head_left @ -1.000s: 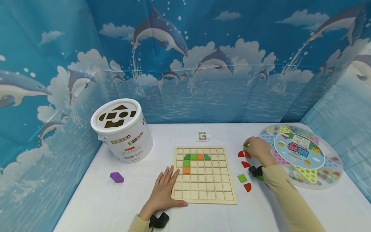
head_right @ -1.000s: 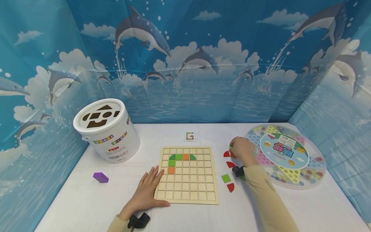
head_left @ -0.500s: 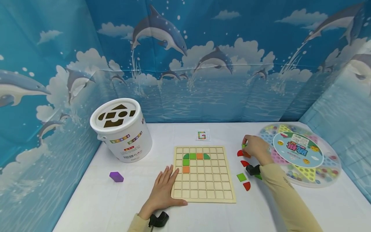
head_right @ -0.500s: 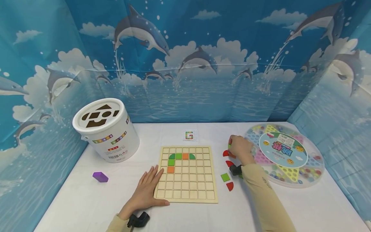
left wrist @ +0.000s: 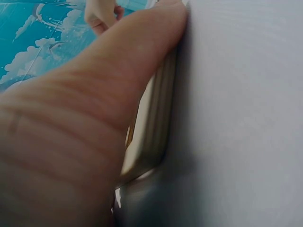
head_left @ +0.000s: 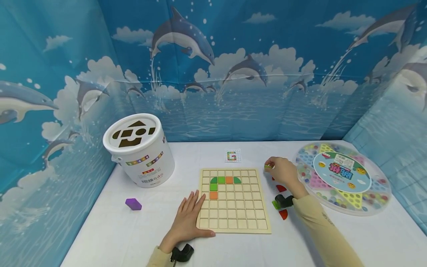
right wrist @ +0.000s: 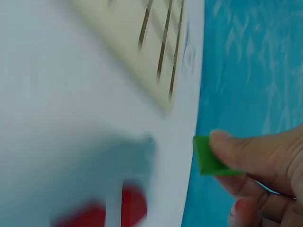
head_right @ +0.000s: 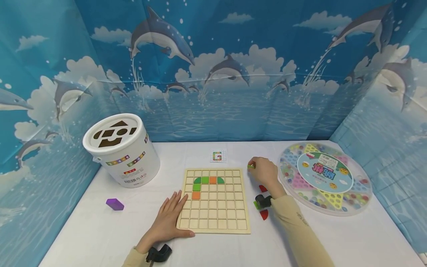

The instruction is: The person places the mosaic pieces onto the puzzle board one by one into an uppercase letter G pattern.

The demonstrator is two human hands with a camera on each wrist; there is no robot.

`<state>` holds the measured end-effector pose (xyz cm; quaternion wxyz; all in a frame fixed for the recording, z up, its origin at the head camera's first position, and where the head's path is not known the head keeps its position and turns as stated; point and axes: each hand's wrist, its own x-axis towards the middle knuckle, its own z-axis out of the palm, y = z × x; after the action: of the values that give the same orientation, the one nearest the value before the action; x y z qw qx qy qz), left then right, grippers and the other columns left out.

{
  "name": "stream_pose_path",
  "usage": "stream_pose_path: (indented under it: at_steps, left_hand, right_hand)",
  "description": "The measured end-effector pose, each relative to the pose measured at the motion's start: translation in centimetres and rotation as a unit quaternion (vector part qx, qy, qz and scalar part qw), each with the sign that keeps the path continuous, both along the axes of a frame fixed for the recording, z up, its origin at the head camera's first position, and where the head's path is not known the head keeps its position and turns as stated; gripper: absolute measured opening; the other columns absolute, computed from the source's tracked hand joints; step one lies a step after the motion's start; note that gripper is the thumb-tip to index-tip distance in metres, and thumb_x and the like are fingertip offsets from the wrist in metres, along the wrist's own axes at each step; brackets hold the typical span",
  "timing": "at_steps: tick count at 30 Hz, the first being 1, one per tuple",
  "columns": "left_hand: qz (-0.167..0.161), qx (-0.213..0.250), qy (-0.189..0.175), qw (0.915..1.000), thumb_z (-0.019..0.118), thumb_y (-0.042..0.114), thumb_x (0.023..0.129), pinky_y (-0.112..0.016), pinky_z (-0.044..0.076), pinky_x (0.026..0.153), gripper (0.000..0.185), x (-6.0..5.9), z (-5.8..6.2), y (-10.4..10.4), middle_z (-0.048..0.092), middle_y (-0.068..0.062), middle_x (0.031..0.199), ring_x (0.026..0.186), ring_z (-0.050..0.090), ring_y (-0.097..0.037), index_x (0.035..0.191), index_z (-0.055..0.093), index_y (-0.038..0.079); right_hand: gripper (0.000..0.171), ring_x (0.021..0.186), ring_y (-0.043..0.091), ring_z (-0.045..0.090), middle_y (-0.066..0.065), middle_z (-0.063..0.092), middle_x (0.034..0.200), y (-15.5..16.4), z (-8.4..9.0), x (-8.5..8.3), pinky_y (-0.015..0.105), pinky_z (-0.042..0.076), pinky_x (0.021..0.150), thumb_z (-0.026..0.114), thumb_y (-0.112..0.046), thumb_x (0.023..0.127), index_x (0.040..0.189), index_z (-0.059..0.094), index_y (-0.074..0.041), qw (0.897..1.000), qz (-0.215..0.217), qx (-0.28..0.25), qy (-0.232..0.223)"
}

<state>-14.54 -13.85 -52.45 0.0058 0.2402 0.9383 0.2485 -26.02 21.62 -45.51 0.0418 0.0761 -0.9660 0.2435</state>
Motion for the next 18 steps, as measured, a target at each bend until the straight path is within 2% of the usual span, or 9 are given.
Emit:
stream_pose_path:
  at_steps: [3, 7, 11, 18]
  left_hand:
    - [0.002, -0.001, -0.002, 1.0000, 0.071, 0.070, 0.065, -0.052, 0.007, 0.110, 0.116, 0.0, 0.0, 0.0, 0.015, -0.017, 0.155, 0.142, 0.009, -0.033, 0.151, 0.025, 0.006]
    - [0.001, -0.001, 0.002, 1.0000, 0.071, 0.069, 0.065, -0.052, 0.007, 0.110, 0.116, -0.1, -0.2, 0.0, 0.015, -0.017, 0.155, 0.142, 0.009, -0.033, 0.150, 0.025, 0.006]
    - [0.003, -0.003, 0.002, 1.0000, 0.071, 0.070, 0.064, -0.051, 0.006, 0.111, 0.118, -0.1, -0.2, 0.0, 0.014, -0.016, 0.156, 0.142, 0.008, -0.032, 0.151, 0.024, 0.006]
    - [0.006, -0.008, -0.004, 0.9999, 0.070, 0.071, 0.065, -0.048, 0.004, 0.111, 0.118, 0.0, -0.3, 0.0, 0.011, -0.015, 0.157, 0.143, 0.005, -0.030, 0.152, 0.021, 0.008]
  right_hand:
    - [0.013, 0.052, 0.015, 0.048, 0.000, 0.061, 0.074, -1.7, -0.1, 0.9, 0.031, 0.039, 0.045, 0.075, -0.020, 0.082, 0.085, 0.068, -0.009, 0.998, 0.031, -0.050, 0.017]
    - [0.015, 0.052, 0.014, 0.046, -0.006, 0.056, 0.067, -4.1, -0.3, 2.1, 0.030, 0.038, 0.047, 0.080, -0.021, 0.077, 0.077, 0.066, -0.015, 0.992, 0.076, -0.102, -0.003]
    - [0.015, 0.053, 0.011, 0.047, -0.009, 0.057, 0.066, -6.6, -0.8, 3.1, 0.028, 0.039, 0.049, 0.081, -0.020, 0.076, 0.075, 0.067, -0.017, 0.987, 0.116, -0.113, -0.017]
    - [0.012, 0.053, 0.006, 0.045, -0.012, 0.056, 0.067, -10.3, -1.6, 4.9, 0.024, 0.039, 0.049, 0.080, -0.013, 0.076, 0.078, 0.068, -0.016, 0.978, 0.173, -0.113, -0.012]
